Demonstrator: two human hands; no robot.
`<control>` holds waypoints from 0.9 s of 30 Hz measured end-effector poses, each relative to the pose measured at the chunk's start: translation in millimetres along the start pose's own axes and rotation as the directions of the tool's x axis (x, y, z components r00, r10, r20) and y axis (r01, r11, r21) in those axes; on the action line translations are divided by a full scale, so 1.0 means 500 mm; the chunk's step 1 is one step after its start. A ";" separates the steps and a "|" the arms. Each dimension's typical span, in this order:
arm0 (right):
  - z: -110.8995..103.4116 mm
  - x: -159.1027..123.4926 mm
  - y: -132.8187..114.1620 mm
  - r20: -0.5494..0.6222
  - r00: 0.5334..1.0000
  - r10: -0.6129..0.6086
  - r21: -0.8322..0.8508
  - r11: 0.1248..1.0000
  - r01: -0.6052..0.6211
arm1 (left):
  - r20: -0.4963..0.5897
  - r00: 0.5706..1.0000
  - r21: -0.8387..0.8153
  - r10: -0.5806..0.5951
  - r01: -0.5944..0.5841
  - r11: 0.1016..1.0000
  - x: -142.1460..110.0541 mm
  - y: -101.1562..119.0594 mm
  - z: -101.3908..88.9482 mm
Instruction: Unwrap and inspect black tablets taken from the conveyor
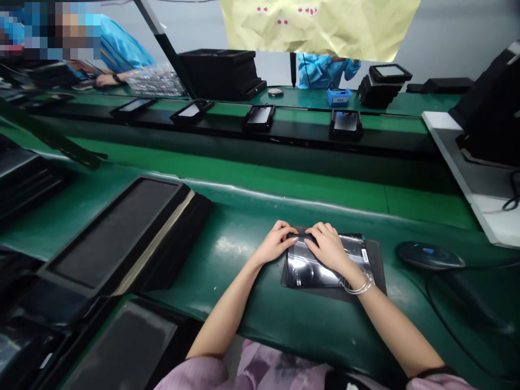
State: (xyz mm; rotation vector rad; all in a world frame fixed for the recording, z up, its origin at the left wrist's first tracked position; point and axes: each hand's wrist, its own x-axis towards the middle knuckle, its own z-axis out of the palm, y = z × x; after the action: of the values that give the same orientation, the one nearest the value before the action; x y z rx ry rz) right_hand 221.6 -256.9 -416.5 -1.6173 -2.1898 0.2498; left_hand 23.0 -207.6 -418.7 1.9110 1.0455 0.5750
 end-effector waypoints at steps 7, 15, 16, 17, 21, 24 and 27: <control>-0.003 0.000 -0.003 0.023 0.998 0.055 0.023 0.998 -0.055 | 0.049 0.999 0.039 0.017 -0.018 0.999 0.003 -0.004 0.002; -0.002 0.002 -0.005 0.036 0.997 0.062 0.034 0.997 -0.063 | 0.071 0.997 0.072 0.031 -0.036 0.997 0.009 0.007 -0.001; -0.002 0.002 -0.004 0.035 0.997 0.062 0.034 0.997 -0.063 | 0.061 0.998 0.074 0.024 -0.029 0.997 0.007 0.008 0.000; -0.001 0.002 -0.004 0.034 0.998 0.061 0.034 0.997 -0.062 | 0.049 0.999 0.074 0.017 -0.021 0.997 0.005 0.008 0.001; 0.000 0.004 -0.003 0.030 0.998 0.059 0.033 0.998 -0.060 | 0.006 1.000 0.065 0.006 -0.006 0.998 -0.004 0.010 0.005; 0.000 0.004 -0.004 0.028 0.998 0.058 0.029 0.998 -0.059 | -0.033 0.999 0.050 -0.001 0.003 0.999 -0.006 0.008 0.008; -0.002 0.002 -0.005 0.027 0.998 0.055 0.023 0.998 -0.055 | -0.085 0.996 0.019 -0.027 0.029 0.999 -0.010 0.007 0.013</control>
State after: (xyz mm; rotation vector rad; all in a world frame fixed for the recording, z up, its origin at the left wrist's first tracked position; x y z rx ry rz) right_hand 219.6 -256.7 -414.4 -1.6720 -2.1558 0.3134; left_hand 26.5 -216.1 -418.8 1.9001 1.1340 0.6360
